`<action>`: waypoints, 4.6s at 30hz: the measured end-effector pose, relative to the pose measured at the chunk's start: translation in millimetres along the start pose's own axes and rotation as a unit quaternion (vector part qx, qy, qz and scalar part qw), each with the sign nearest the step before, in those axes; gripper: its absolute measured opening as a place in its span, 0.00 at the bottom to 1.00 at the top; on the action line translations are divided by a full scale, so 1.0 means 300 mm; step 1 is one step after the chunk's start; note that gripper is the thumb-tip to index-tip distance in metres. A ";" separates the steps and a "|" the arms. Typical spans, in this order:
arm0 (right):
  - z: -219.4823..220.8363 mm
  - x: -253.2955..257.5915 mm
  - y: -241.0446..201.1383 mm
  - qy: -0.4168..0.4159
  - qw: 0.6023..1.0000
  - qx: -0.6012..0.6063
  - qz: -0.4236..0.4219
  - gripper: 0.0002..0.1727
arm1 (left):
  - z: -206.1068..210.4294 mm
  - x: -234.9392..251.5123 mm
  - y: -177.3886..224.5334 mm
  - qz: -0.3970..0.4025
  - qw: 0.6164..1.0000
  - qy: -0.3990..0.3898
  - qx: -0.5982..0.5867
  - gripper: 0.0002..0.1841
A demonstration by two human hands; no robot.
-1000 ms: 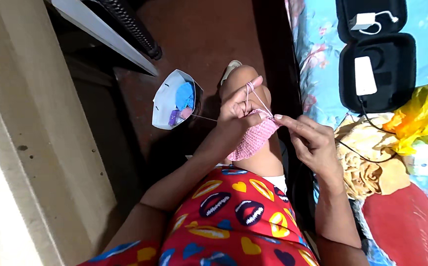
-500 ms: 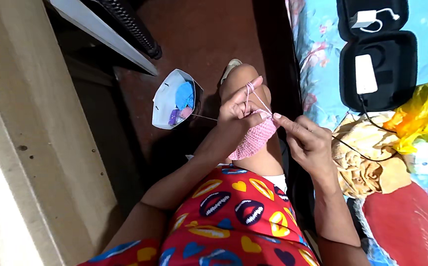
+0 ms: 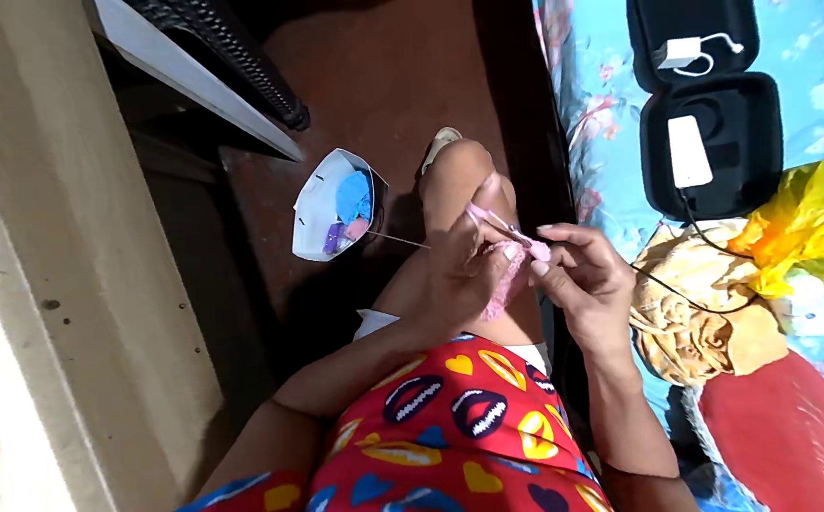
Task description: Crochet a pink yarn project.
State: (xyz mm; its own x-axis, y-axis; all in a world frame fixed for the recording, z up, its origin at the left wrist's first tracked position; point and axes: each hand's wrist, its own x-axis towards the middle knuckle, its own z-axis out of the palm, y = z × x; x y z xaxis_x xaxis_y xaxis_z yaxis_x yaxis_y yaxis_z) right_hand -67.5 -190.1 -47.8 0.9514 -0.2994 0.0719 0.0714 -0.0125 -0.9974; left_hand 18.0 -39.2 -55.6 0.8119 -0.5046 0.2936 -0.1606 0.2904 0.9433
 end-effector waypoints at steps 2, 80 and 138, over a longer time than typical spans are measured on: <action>-0.024 0.002 0.027 0.003 0.983 -0.136 -0.120 0.13 | -0.014 0.026 0.024 -0.070 0.996 0.005 -0.058 0.38; -0.086 0.038 0.014 -0.036 0.899 -0.360 -0.247 0.16 | -0.088 0.097 0.055 -0.203 0.971 -0.047 -0.116 0.30; -0.074 0.027 0.049 -0.063 0.878 -0.440 -0.179 0.22 | -0.092 0.027 -0.157 -0.059 0.992 0.006 -0.108 0.31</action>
State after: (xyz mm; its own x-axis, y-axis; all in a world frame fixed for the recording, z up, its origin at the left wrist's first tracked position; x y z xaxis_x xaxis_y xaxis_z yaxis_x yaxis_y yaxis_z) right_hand -65.5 -214.0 -62.1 0.9446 -0.0178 0.3278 0.1674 -0.8327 -0.5277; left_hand 47.5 -34.4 -101.8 0.8244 -0.5362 0.1810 0.0582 0.3984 0.9153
